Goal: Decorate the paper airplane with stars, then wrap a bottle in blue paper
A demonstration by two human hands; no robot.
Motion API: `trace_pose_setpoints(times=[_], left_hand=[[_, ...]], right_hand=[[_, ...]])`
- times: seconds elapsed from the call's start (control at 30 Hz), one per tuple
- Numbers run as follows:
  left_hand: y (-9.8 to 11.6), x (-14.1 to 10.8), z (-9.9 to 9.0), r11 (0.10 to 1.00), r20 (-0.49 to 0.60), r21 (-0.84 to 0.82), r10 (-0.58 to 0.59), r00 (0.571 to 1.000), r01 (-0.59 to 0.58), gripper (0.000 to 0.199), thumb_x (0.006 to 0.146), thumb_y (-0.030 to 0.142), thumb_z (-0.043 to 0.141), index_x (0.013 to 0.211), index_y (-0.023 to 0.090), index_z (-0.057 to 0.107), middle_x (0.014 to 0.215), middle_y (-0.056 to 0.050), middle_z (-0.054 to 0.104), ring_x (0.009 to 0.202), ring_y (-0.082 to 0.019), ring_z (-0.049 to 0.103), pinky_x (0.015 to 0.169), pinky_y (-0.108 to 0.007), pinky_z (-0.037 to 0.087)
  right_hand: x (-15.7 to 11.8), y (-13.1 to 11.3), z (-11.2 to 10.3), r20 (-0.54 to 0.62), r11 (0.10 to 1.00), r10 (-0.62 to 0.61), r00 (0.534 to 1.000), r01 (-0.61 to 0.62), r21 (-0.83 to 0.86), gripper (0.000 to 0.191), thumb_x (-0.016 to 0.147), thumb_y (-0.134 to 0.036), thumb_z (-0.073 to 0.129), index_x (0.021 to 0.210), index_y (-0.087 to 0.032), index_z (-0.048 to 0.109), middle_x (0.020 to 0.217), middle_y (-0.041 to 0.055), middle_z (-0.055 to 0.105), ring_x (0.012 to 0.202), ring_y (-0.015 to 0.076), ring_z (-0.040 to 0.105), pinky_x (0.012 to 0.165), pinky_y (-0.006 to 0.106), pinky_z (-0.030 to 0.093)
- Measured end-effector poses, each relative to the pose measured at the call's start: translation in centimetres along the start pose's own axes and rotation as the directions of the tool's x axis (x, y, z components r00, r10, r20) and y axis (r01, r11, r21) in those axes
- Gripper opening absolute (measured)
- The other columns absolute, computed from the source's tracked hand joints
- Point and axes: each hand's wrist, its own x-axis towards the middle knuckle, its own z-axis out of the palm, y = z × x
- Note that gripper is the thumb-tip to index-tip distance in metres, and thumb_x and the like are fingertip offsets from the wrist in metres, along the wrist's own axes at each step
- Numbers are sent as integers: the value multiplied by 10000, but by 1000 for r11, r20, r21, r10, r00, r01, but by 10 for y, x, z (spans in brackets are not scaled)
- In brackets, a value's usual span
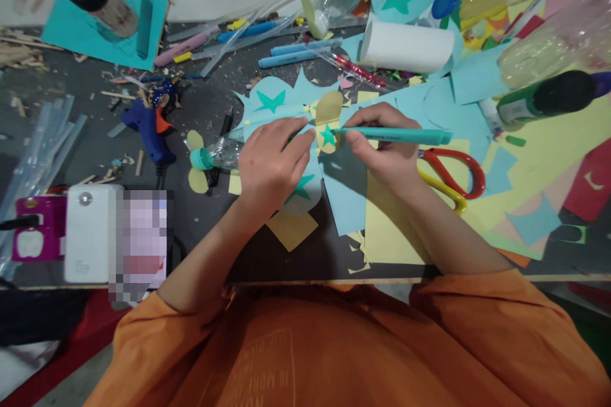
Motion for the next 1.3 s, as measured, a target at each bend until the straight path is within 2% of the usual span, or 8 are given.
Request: trace_pose_setpoints(times=[0.23,0.5,0.67,0.9,1.3], left_hand=[[1,0,0,1000,-1,3,-7,1000,7,253,1021,227,445,1028,244,697,1122,-69,764,1096,-207,699,945,-364,516],[2,1,0,1000,-6,14,-6,1000,6,240,1021,232,451,1029,256,690,1110,-62,767,1090,-203,701,935,-364,522],[1,1,0,1000,-6,-27,-5,1000,5,238,1015,222,457,1036,251,693,1130,-72,765,1100,-219,702,940,-381,521],[2,2,0,1000,-2,20,-13,1000,13,259,1022,239,436,1022,266,693,1115,-60,766,1085,-208,698,925,-378,528],[2,1,0,1000,-1,6,-12,1000,12,249,1022,239,446,1016,256,694,1116,-65,767,1088,-209,701,931,-374,525]], right_hand=[[0,0,-1,1,1000,13,1000,-13,-2,116,858,-310,668,758,-253,655,638,-37,661,535,117,585,503,277,509],[-1,0,0,15,998,62,998,-63,27,242,877,-460,679,745,-261,641,628,-23,647,530,134,585,502,303,507],[0,0,-2,24,998,68,997,-68,5,211,880,-422,674,742,-264,649,632,-27,663,543,136,590,515,305,513],[1,-1,0,-29,1000,10,1000,-10,18,141,855,-302,673,726,-260,637,607,-37,651,506,126,576,473,286,486],[-1,4,-3,36,998,44,998,-45,40,112,882,-317,675,783,-270,654,660,-28,648,554,137,587,518,306,506]])
